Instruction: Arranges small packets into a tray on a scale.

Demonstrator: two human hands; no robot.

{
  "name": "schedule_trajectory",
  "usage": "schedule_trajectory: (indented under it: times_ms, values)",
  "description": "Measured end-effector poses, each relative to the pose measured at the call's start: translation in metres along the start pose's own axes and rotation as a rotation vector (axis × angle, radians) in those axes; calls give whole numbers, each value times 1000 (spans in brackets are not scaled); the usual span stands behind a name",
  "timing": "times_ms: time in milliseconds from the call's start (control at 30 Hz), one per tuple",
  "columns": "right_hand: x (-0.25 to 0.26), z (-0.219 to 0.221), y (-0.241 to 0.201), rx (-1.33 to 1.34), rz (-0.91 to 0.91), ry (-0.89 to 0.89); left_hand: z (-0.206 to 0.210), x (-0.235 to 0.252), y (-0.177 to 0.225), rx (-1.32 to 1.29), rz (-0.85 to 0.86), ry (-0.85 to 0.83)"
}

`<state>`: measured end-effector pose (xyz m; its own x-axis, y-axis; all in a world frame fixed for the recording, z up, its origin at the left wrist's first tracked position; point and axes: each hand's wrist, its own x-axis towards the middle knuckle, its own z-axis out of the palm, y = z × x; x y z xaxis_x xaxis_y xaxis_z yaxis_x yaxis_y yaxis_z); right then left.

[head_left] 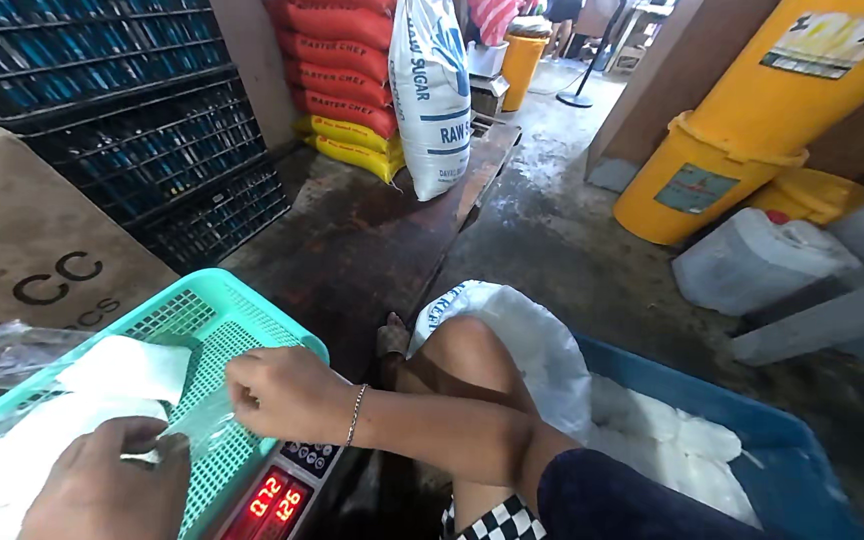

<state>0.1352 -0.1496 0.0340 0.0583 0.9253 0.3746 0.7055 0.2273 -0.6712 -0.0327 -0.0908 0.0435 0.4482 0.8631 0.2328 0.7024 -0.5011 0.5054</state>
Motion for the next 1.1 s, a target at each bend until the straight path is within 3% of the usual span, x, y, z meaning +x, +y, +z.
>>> schedule_trajectory:
  times_ms: [100,200,267,333,433,500,567,667,733,800,933,1000,1100]
  values:
    - [5,-12,-1,-38,140,-43,-5,1,-1,-5,-11,-31]
    - [7,-12,4,128,185,31,1,-1,-1,-183,-20,-42]
    - [10,-11,10,422,226,78,10,1,-2,-527,-52,-9]
    - [13,-14,13,808,355,46,12,4,2,-974,-216,-74]
    - [17,-16,17,1228,586,-49,17,15,-8,-1433,-436,-152]
    - [19,-11,21,1361,664,-86,21,18,-14,-1631,-422,-154]
    - [22,-10,23,1443,699,-90,27,21,-28,-1689,-283,-251]
    - [26,-14,26,1482,693,-82,24,23,-47,-1297,-56,-382]
    - [24,-13,23,1395,638,-112,14,21,-38,-1033,-72,-324]
    - [19,-11,17,1166,493,-198,12,18,-25,-763,-126,-172]
    - [11,-4,3,528,163,-228,16,11,-21,-200,65,32]
    - [10,-3,0,285,198,-141,10,12,-18,-93,198,-43]
    - [13,-2,8,135,274,-46,5,13,-10,-14,402,-205]
